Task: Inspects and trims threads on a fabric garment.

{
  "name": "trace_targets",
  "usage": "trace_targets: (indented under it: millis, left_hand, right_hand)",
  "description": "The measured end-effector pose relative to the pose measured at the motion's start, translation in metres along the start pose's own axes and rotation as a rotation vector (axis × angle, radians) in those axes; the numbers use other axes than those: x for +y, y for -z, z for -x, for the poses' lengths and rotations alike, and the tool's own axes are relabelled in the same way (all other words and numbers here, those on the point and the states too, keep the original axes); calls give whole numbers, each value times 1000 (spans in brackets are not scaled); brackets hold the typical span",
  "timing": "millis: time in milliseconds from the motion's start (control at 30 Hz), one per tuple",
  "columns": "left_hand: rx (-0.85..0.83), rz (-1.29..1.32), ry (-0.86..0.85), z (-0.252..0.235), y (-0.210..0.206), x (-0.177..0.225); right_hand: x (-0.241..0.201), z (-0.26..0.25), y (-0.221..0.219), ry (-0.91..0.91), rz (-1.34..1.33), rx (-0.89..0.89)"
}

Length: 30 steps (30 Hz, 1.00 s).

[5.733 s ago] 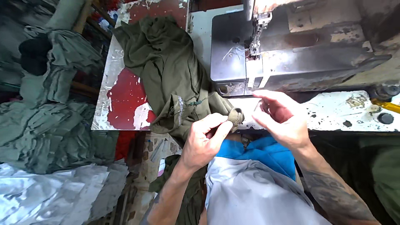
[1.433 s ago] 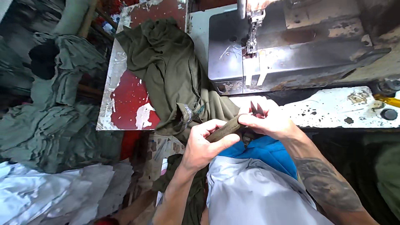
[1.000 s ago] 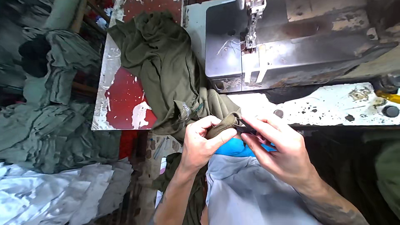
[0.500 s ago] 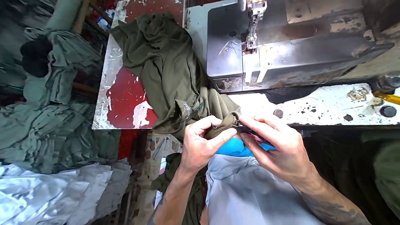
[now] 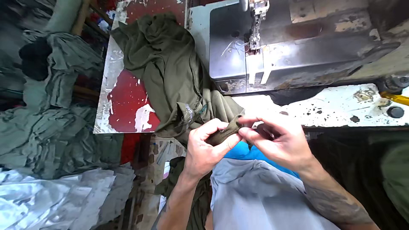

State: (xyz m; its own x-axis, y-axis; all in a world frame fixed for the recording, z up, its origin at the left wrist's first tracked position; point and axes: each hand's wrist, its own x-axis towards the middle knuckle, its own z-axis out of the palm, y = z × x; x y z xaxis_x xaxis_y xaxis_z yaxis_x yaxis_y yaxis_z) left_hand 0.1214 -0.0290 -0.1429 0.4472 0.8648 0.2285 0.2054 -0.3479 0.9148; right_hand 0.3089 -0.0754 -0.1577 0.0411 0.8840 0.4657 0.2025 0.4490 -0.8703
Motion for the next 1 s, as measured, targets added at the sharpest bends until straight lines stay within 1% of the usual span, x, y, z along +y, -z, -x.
trace_targets:
  millis: [100,200,333,400,467,567,633,733,767,800,867,933,1000]
  left_hand:
    - [-19,-19,-29,0,3,-1]
    - [0,-30,-15,0,2,-1]
    - [47,-43,15,-3,-3,-1]
    - [65,-50,23,-4,-5,-2]
    - [86,-80,18,-2,-3,-1]
    - [100,-86,21,-4,-2,-4]
    - [80,-68,26,-4,-1,-4]
    - [71,-35,56,-3,0,-3]
    - [72,-30,53,-4,0,-2]
    - [67,-21,44,-4,0,-1]
    - [50,0,30,-4,0,0]
    - [45,8,16,-4,0,2]
    - [50,-6,5,-3,0,4]
  right_hand:
    - [7,-7,4,86,105,-112]
    - [10,-8,2,205,260,-155]
    - [19,-11,-11,397,504,-81]
    - [18,-12,-13,429,522,-83]
    - [23,-21,-5,402,559,-93]
    - [38,-30,4,454,594,-14]
    - [37,-22,7,344,538,23]
    - [20,-4,13,0,429,0]
    - [13,2,15,-87,372,-21]
    - [7,8,15,-103,314,-22]
    - [-3,18,12,-27,274,-20]
    - [-6,20,7,61,340,-7]
    - [-5,17,4,100,389,15]
